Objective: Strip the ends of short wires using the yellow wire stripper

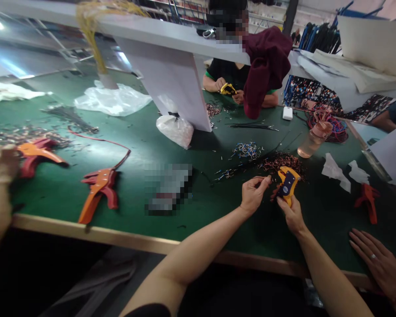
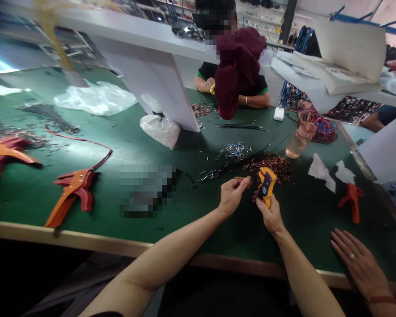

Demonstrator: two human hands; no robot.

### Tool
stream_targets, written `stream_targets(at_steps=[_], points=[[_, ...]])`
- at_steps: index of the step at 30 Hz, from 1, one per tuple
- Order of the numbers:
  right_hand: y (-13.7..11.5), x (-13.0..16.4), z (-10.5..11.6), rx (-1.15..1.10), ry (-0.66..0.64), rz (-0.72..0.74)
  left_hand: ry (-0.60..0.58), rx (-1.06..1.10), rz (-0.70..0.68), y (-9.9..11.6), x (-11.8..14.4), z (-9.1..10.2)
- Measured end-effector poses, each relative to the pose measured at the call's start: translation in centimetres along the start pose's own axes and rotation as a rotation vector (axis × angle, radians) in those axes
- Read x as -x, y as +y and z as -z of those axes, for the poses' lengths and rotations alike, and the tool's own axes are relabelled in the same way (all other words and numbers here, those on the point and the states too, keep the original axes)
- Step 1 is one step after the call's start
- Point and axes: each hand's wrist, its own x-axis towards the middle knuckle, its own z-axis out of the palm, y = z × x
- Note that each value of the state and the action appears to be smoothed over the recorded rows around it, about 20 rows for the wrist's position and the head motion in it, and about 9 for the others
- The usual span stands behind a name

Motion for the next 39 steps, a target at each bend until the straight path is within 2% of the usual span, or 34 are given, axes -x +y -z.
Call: stream_targets(at_steps=[7, 16, 39], points=[[0.5, -0.1, 0.3, 0.092, 0.065, 0.083, 0.033, -0.048, -0.067, 0.4, -0.1, 0.0], [0.2, 0.0, 0.1, 0.244, 0.031, 0.171, -0.007, -0.05, -0.091, 0.7, 0.4, -0.2], [-0.4, 0.2, -0.3, 0.249, 0.098, 0.086, -0.09, -0.017, -0.091, 1.0, 1.6, -0.6]])
